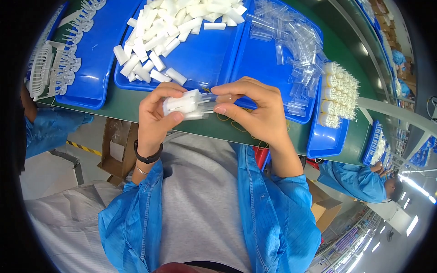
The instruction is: The person assembles components by placing foam pieces onto the prongs of plastic bases, sliding clear plastic sleeves over the foam, and securing the assembly with a rubber band.
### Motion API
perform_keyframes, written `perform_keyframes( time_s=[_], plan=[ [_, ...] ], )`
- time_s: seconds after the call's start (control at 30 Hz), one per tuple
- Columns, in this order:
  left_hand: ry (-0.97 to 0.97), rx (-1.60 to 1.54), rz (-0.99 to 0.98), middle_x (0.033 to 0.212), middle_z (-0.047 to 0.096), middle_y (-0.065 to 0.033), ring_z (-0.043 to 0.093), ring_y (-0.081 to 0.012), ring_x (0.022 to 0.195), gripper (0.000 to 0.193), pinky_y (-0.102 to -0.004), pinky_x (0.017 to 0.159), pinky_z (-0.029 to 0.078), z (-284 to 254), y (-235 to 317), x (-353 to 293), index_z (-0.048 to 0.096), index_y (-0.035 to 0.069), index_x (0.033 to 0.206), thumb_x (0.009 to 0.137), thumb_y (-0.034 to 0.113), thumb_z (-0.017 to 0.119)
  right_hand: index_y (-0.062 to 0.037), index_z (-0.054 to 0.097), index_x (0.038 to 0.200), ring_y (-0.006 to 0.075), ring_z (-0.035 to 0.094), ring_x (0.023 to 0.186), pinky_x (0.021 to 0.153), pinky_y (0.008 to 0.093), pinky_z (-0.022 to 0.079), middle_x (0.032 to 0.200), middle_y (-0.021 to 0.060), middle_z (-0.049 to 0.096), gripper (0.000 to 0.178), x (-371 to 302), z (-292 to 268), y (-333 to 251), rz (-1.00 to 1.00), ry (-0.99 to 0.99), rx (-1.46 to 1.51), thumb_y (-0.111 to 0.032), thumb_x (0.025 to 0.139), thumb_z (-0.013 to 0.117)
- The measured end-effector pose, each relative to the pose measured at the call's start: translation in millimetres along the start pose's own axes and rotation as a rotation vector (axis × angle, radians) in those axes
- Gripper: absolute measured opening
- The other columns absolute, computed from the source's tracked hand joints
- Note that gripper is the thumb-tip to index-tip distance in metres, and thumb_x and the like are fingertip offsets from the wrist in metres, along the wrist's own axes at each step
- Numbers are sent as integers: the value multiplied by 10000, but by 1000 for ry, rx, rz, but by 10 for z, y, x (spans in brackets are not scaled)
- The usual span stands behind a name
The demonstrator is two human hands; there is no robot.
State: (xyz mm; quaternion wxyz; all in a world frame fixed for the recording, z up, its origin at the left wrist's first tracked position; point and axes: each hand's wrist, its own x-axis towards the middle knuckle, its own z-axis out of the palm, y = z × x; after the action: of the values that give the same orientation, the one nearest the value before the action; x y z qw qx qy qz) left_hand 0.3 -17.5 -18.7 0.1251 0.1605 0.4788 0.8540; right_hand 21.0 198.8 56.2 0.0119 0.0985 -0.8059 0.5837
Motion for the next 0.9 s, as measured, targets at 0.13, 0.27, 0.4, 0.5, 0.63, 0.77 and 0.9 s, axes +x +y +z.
perform_keyframes(
  time_s=[0.13,0.27,0.4,0.5,0.63,0.77,0.9],
  plan=[
    [4,42,3,1066,590,-126,573,-179,969,291,-287,829,465,7,10,-16,641,-9,1000,724,-84,695,-25,705,977,143,639,752,677,244,506,857,97,680,249,7,2,36,21,-33,58,-49,732,747],
    [30,46,14,1052,591,-122,579,-175,956,279,-282,816,470,17,20,-22,645,-8,990,727,-84,698,-28,708,970,147,647,773,683,247,511,874,102,683,244,18,3,33,25,-25,43,-55,731,749],
    [42,182,55,1053,584,-115,584,-171,953,295,-275,792,491,41,54,-8,641,-7,993,718,-90,712,-31,712,937,155,650,770,673,256,515,872,95,686,263,14,54,-65,6,61,-121,-71,687,785],
    [24,237,73,1083,576,-121,585,-180,981,322,-281,807,505,4,43,-8,621,-6,1044,739,-62,707,-31,711,916,159,645,758,660,266,516,860,87,690,282,28,27,-89,-132,17,-302,-78,654,803],
    [-9,-322,-163,1194,552,-155,577,-226,1076,408,-326,883,511,-9,15,-31,527,-15,1215,850,108,661,-33,711,900,163,631,745,657,265,506,844,74,691,287,42,-21,-75,-121,26,-284,-84,636,811],
    [-70,-497,-278,1243,553,-160,552,-239,1147,514,-368,959,473,-100,-96,-69,475,-15,1287,882,258,636,-35,714,885,171,614,756,684,268,489,843,69,688,292,38,-47,-69,-25,68,-147,-87,616,817],
    [-44,-564,-226,1202,579,-135,566,-227,1120,489,-352,956,470,-81,-215,-85,522,9,1244,864,284,660,-42,716,879,213,616,840,786,325,477,865,62,690,294,107,-112,-64,-168,-50,-239,-107,608,812]
  ],
)
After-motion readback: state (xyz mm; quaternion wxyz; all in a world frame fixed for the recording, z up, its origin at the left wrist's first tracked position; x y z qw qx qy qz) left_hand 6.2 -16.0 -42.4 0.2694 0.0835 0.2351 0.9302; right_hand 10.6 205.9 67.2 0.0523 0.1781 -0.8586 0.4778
